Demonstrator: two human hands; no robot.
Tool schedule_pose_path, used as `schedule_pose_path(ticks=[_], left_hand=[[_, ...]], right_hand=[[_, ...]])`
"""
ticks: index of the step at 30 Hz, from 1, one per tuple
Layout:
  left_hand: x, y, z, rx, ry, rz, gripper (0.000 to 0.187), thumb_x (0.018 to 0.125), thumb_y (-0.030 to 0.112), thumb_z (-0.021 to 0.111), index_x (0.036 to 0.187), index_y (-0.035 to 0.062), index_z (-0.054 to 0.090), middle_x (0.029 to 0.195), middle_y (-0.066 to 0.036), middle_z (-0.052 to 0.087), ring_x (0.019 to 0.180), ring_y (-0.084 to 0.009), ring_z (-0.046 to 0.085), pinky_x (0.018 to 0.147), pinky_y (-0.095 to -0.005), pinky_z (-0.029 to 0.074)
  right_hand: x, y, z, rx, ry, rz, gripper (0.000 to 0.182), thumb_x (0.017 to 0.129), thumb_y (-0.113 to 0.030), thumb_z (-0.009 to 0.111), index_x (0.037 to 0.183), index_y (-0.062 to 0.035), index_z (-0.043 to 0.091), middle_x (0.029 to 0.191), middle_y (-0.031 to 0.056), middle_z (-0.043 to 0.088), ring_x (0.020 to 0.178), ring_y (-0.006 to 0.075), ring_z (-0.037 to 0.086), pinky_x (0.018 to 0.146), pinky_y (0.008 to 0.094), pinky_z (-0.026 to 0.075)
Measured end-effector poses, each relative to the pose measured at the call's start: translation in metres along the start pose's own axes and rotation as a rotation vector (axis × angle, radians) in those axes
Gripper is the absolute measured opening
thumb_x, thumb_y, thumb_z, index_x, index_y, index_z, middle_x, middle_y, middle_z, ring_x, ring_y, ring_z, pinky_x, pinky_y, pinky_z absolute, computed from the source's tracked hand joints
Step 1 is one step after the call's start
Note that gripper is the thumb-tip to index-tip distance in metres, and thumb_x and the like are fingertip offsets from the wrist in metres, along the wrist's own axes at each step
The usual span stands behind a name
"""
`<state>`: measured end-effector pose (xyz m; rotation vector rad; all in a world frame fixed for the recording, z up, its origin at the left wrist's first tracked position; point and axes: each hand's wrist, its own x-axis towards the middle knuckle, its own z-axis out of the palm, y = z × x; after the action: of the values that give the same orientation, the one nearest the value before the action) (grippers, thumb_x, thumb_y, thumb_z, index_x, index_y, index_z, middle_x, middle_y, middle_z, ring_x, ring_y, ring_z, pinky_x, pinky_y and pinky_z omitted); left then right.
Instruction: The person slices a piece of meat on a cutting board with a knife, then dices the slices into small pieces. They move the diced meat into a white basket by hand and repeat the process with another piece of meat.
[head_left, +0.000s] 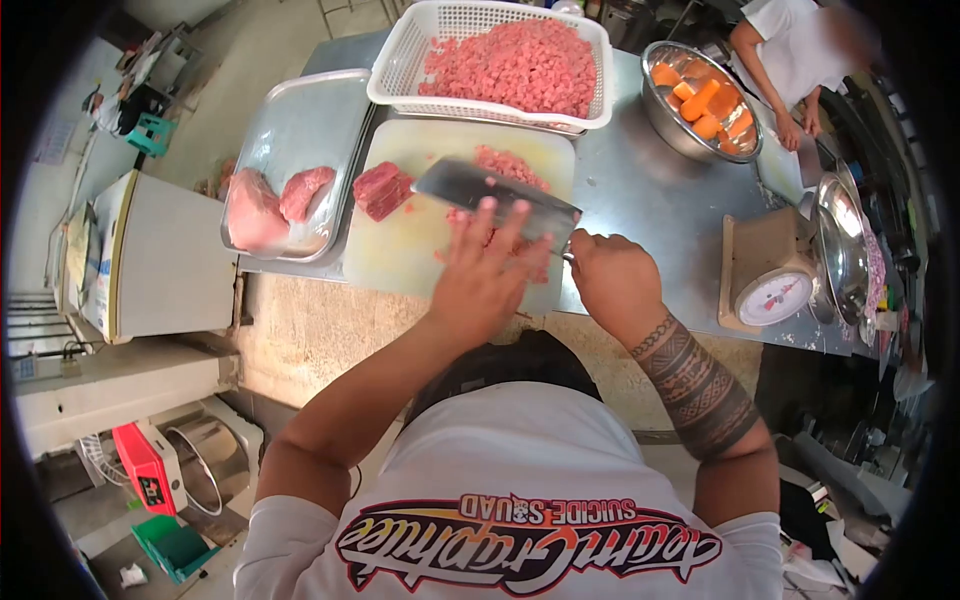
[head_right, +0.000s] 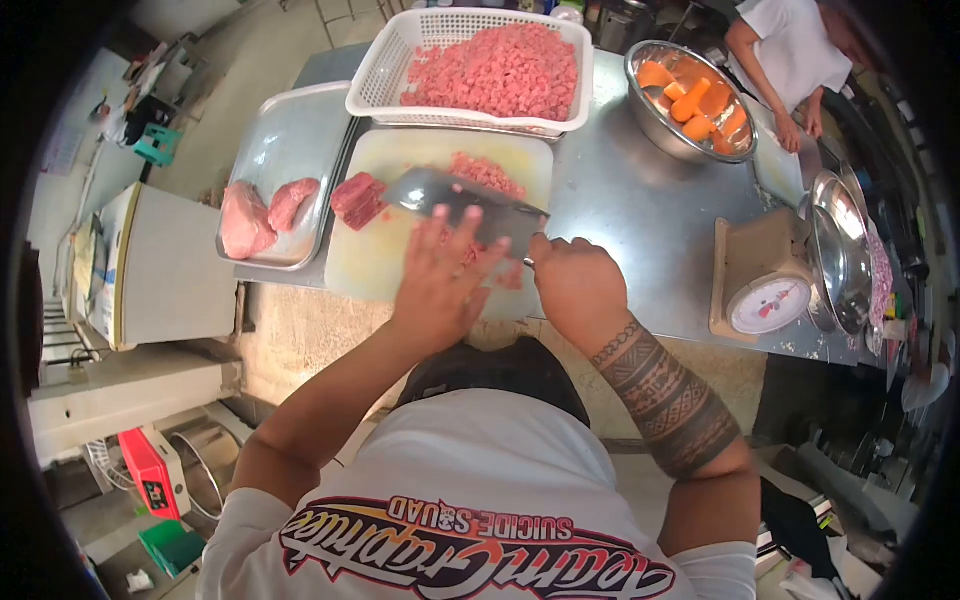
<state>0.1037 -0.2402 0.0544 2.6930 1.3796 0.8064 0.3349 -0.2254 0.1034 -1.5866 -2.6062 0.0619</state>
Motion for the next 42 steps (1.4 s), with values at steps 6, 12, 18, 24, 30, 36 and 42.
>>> schedule_pose_path(ticks=[6,12,18,24,30,36,42], left_hand=[[0.047,-0.015,0.038,0.041,-0.183,0.044,0.077,0.091,0.020,0.072,0.162,0.0116,0.045,0.170,-0.016,0.039,0.159,-0.0477,0.025,0.125,-0.0741,0.016],[0.044,-0.097,0.027,0.112,-0.381,-0.159,0.086,0.091,0.021,0.070,0.166,0.0026,0.033,0.172,-0.023,0.033,0.161,-0.0467,0.024,0.129,-0.0655,0.016],[0.020,-0.187,0.082,-0.391,-0.136,-0.263,0.083,0.103,0.046,0.064,0.164,-0.0028,0.035,0.169,-0.034,0.029,0.161,-0.0461,0.025,0.132,-0.0553,0.016],[0.061,-0.199,0.150,-0.405,-0.225,-0.365,0.080,0.107,0.051,0.057,0.164,-0.0011,0.035,0.170,-0.031,0.032,0.161,-0.0431,0.027,0.132,-0.0529,0.019],[0.048,-0.189,0.123,-0.608,-0.267,-0.237,0.082,0.104,0.050,0.063,0.165,0.0015,0.035,0.169,-0.028,0.035,0.160,-0.0421,0.028,0.132,-0.0494,0.021],[-0.003,-0.168,0.058,-0.341,-0.249,-0.076,0.112,0.080,0.061,0.083,0.167,0.0092,0.036,0.173,-0.029,0.023,0.160,-0.0514,0.021,0.128,-0.0643,0.019],[-0.047,-0.111,0.071,-0.183,-0.292,-0.105,0.128,0.059,0.069,0.092,0.166,0.0207,0.039,0.174,-0.031,0.015,0.159,-0.0579,0.014,0.121,-0.0786,0.016]], right_hand=[[0.006,0.008,-0.005,-0.129,0.076,-0.204,0.021,0.085,-0.012,0.067,0.106,-0.0070,0.067,0.084,0.0051,0.070,0.084,0.0261,0.070,0.074,0.0390,0.056],[-0.035,0.053,-0.036,-0.115,0.170,-0.068,0.024,0.085,-0.012,0.070,0.109,-0.0120,0.070,0.079,0.0066,0.067,0.079,0.0282,0.069,0.072,0.0422,0.056],[-0.068,0.042,-0.005,0.325,0.018,0.532,0.029,0.092,-0.014,0.068,0.121,-0.0140,0.071,0.084,0.0138,0.074,0.078,0.0367,0.073,0.070,0.0510,0.058],[-0.016,-0.012,0.072,0.567,0.002,0.756,0.035,0.096,-0.020,0.064,0.126,-0.0036,0.067,0.098,0.0226,0.077,0.093,0.0440,0.074,0.083,0.0544,0.058],[0.010,-0.055,0.086,0.713,0.072,0.628,0.032,0.095,-0.021,0.070,0.117,0.0019,0.065,0.091,0.0240,0.075,0.086,0.0419,0.073,0.079,0.0520,0.058],[-0.030,-0.006,0.059,1.197,0.067,0.762,0.028,0.100,-0.014,0.067,0.122,0.0026,0.066,0.075,0.0055,0.064,0.062,0.0123,0.060,0.058,0.0309,0.053],[-0.086,0.017,0.102,1.339,-0.057,0.992,0.024,0.104,-0.011,0.060,0.124,0.0011,0.065,0.073,0.0031,0.061,0.054,0.0124,0.060,0.050,0.0312,0.052]])
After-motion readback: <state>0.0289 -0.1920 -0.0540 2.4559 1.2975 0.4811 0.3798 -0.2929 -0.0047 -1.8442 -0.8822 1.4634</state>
